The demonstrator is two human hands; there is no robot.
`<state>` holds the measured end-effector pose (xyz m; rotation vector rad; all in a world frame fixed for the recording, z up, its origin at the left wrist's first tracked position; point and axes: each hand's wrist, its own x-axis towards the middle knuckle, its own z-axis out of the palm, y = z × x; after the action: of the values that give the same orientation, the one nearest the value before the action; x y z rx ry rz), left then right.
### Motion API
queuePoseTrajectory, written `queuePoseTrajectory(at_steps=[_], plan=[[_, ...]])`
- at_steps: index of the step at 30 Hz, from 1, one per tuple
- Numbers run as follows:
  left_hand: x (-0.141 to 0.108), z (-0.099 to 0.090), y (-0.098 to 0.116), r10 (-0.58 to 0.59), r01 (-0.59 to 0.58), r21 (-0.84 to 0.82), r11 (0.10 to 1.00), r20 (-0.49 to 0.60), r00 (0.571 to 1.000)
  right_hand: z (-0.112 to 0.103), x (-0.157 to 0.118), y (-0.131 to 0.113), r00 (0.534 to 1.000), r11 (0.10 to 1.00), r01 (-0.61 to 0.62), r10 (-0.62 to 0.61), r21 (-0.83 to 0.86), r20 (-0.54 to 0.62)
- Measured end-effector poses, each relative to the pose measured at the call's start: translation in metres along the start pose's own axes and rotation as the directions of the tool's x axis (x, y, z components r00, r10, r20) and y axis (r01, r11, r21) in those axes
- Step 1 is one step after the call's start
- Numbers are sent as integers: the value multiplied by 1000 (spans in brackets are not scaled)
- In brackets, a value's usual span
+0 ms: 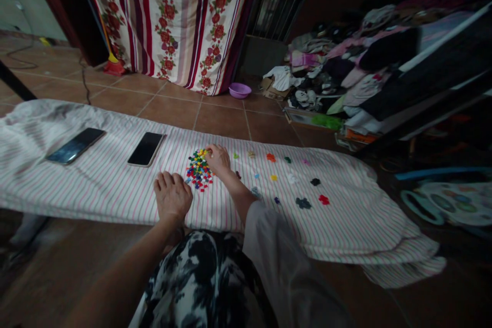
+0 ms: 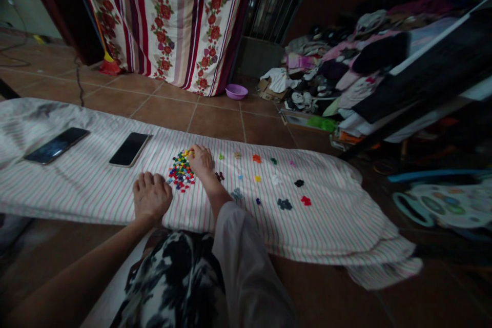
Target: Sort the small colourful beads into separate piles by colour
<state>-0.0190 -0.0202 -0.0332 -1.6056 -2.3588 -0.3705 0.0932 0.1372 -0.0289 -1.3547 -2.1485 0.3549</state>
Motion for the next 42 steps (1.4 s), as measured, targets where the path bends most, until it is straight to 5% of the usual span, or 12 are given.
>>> queuePoseTrajectory(at_steps=[4, 12, 18, 27, 42], plan=[[0, 1, 0, 1, -1, 15, 1000, -11, 1000, -10, 2, 22, 987, 987, -107, 120, 120, -108], [0, 6, -1, 10, -9, 14, 1000, -31, 999, -31, -6, 67, 960, 913, -253, 277, 319, -32], [0, 6, -2, 14, -13, 35, 999, -27, 1000, -42, -7, 85, 934, 921, -322, 348, 220, -87], [0, 4, -1, 11, -11, 47, 999, -11, 1000, -48, -10, 86, 959, 948, -283, 275, -146, -70], [0, 4, -1, 18, -17, 52, 998, -20, 1000, -40, -14, 85, 982, 965, -181, 189, -192, 22]])
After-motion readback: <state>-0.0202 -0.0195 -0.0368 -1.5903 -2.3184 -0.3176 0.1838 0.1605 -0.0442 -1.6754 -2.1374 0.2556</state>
